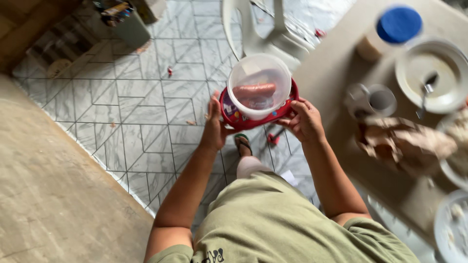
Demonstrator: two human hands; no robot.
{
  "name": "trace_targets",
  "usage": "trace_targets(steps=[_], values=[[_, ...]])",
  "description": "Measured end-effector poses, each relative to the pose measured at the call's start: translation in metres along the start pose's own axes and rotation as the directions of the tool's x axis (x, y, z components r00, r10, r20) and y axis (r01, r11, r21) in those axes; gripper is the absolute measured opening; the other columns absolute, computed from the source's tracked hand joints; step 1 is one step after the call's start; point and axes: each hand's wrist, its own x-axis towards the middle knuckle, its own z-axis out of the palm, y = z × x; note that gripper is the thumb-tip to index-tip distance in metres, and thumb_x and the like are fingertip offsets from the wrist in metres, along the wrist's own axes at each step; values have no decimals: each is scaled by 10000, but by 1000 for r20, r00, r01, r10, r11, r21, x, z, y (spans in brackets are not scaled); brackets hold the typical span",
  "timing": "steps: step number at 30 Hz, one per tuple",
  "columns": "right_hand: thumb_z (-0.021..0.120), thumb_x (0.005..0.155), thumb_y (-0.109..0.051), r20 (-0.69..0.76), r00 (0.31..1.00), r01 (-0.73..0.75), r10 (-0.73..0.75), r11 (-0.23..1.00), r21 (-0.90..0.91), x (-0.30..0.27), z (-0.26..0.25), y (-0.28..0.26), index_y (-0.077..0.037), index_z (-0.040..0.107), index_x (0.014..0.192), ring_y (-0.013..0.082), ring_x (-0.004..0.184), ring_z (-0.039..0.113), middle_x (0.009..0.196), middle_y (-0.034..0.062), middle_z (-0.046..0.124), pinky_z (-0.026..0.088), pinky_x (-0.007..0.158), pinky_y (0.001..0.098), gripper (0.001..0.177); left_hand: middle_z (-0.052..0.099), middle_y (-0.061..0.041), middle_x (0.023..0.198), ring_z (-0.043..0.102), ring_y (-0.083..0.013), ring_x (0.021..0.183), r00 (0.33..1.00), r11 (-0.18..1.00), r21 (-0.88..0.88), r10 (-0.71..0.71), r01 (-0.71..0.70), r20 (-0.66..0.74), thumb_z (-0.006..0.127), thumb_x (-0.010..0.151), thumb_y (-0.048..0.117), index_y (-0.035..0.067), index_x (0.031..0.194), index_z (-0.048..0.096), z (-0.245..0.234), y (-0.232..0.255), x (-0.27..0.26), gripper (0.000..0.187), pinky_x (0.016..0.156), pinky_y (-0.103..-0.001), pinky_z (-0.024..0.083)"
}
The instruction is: The person picks up clothing and hangers from the dining area, places them into a storage area, and then packs sausages into a plastic container.
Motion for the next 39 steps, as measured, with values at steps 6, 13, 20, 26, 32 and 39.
trace_targets(steps=[6, 13, 20, 26, 32, 39], values=[[536, 992, -97, 42, 999, -16, 19, 996, -86, 134, 50, 1, 61, 519, 1320, 303, 978, 728, 1118, 187, 690, 636, 837, 580, 364, 577, -72, 1389, 638, -247, 1213, 984, 983, -105, 139, -150, -107, 587, 974, 444, 204, 1488, 421, -24, 42, 106, 591, 794, -396, 639], [520, 968, -123, 144, 985, -66, 92, 983, -174, 296, 125, -17, 31, 472, 1326, 328, 1030, 709, 1173, 195, 655, 622, 870, 625, 393, 567, -101, 1414, 601, -217, 1251, 937, 946, -71, 301, -317, -179, 587, 1008, 395, 130, 1485, 436, -60, 133, 231, 567, 924, -369, 591], [522, 976, -163, 210, 966, -84, 148, 954, -287, 430, 205, -11, -9, 394, 1382, 306, 1054, 694, 1226, 166, 613, 634, 808, 622, 452, 560, -100, 1435, 578, -209, 1280, 916, 925, -60, 360, -375, -179, 588, 1007, 368, 107, 1496, 435, -128, 219, 349, 575, 1023, -374, 528], [472, 1025, -311, 146, 982, -65, 119, 941, -332, 565, 248, 13, -26, 394, 1429, 254, 935, 683, 1200, 147, 611, 629, 640, 487, 501, 642, -116, 1378, 591, -207, 1265, 895, 886, 277, 421, -371, -147, 559, 1026, 427, 70, 1468, 538, -189, 313, 450, 569, 1051, -347, 497], [310, 1054, -544, 77, 990, -89, 120, 942, -323, 687, 269, 21, -65, 504, 1333, 205, 593, 646, 935, 104, 676, 526, 419, 338, 587, 642, -72, 1350, 579, -171, 1245, 942, 907, 292, 333, -304, -51, 497, 1031, 500, 66, 1443, 541, -193, 412, 559, 600, 1056, -325, 471], [239, 1140, -473, -131, 966, 162, -223, 917, -364, 760, 262, -14, -28, 521, 1261, 144, 439, 509, 717, 88, 613, 426, 379, 289, 541, 614, -86, 1367, 560, -177, 1250, 939, 914, 258, 258, -314, 228, 486, 1062, 451, 48, 1453, 517, -141, 449, 712, 563, 1076, -337, 463]])
